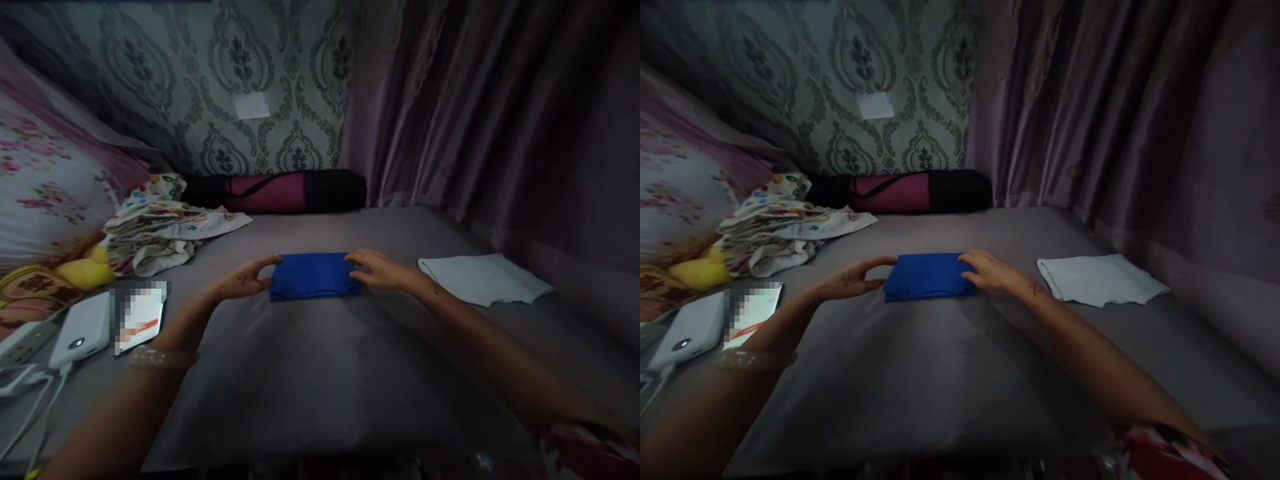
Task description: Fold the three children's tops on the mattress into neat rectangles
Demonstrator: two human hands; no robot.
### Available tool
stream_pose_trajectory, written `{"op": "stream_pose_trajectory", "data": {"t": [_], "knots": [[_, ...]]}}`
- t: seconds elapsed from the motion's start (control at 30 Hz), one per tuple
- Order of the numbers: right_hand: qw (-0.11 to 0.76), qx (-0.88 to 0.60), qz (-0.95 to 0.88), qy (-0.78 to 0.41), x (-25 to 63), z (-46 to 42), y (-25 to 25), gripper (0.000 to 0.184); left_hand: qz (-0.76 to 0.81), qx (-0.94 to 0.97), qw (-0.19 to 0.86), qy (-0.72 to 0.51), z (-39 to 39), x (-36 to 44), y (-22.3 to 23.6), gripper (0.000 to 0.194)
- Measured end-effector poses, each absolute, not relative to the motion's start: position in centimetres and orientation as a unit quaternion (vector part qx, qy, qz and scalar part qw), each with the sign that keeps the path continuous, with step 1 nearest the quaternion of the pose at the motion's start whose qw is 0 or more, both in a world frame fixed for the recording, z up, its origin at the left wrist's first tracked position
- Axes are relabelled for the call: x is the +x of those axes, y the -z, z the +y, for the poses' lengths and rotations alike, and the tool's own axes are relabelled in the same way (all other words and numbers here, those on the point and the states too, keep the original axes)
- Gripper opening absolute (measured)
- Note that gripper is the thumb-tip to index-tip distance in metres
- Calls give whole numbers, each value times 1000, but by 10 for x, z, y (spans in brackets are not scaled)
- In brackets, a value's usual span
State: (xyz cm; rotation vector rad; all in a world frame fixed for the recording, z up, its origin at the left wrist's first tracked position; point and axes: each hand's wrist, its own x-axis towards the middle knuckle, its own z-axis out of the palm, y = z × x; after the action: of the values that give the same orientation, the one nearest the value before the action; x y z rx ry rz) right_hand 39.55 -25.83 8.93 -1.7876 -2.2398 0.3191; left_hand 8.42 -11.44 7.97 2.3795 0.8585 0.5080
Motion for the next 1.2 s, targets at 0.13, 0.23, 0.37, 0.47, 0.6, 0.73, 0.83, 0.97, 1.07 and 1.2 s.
{"op": "stream_pose_trajectory", "data": {"t": [0.13, 0.23, 0.37, 0.47, 0.6, 0.73, 0.83, 0.97, 1.07, 1.2], "knots": [[152, -641, -749, -68, 387, -234, -76, 41, 307, 912, 231, -146, -94, 103, -66, 46], [151, -658, -735, -55, 371, -216, -57, 46, 328, 912, 195, -149, -91, 128, -47, 46], [115, -691, -712, -47, 352, -196, -33, 54, 349, 915, 149, -136, -100, 162, -22, 45], [98, -705, -702, -26, 343, -184, -23, 56, 366, 917, 110, -117, -105, 179, -8, 49], [85, -721, -688, -8, 334, -179, -10, 54, 387, 915, 61, -98, -110, 188, 6, 50], [75, -734, -675, -11, 327, -183, 1, 53, 395, 915, 23, -85, -115, 188, 15, 55], [72, -734, -675, -16, 325, -184, 2, 54, 398, 914, 18, -72, -117, 188, 15, 55], [72, -735, -674, -28, 327, -183, -3, 54, 400, 915, 13, -56, -119, 188, 9, 55], [78, -728, -679, -55, 335, -183, -7, 55, 403, 913, 4, -60, -121, 185, 4, 55], [119, -759, -640, -18, 344, -186, -4, 57, 424, 900, -2, -100, -120, 176, 6, 63]]}}
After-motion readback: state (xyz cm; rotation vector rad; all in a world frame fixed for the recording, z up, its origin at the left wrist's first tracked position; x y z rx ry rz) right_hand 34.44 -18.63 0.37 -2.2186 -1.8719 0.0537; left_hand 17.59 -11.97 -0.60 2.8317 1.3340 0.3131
